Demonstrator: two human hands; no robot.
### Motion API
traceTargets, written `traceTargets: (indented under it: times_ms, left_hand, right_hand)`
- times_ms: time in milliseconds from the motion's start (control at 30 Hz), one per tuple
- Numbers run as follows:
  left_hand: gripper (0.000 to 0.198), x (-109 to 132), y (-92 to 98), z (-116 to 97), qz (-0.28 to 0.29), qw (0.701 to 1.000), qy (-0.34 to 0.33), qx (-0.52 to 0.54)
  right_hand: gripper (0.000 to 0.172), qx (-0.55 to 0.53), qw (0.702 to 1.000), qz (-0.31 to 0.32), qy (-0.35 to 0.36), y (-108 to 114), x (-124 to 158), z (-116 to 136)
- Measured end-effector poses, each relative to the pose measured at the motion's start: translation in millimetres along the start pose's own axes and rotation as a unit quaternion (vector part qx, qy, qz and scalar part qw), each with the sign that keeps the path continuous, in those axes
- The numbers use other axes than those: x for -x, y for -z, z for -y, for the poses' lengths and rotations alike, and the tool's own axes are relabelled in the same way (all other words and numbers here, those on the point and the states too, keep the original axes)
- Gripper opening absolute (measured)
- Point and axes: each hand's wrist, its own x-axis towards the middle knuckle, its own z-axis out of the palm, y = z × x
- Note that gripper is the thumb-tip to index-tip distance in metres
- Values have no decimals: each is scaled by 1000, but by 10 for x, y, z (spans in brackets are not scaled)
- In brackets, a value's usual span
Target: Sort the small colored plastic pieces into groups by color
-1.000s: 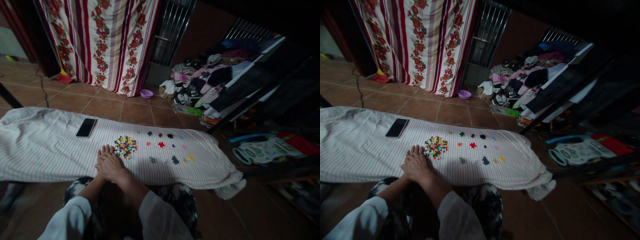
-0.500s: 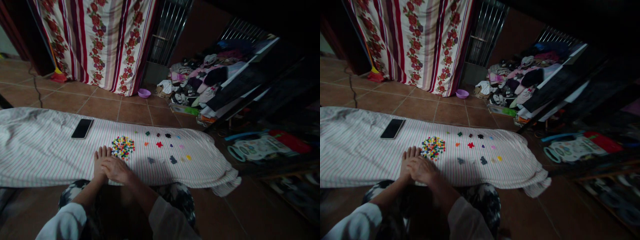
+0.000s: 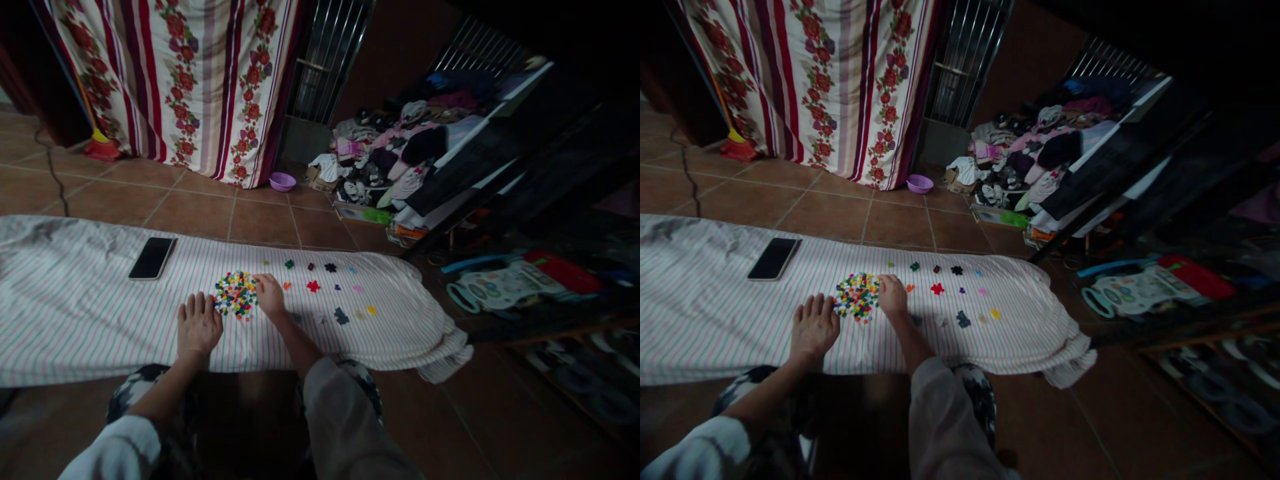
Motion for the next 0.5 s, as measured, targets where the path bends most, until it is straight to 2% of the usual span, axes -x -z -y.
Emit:
traceTargets:
  times_ms: [67, 200, 500]
  left_hand:
    - [49, -4, 6, -4, 2, 1000, 0, -8]
    - [48, -14, 18, -19, 5, 1000, 0, -27]
    - [47, -26, 26, -25, 4, 999, -2, -36]
  right_hand:
    - [37, 25, 999, -6, -27, 80, -102, -100]
    - [35, 79, 995, 36, -49, 163, -271, -181]
    - [29, 172, 977, 126, -13, 24, -434, -75]
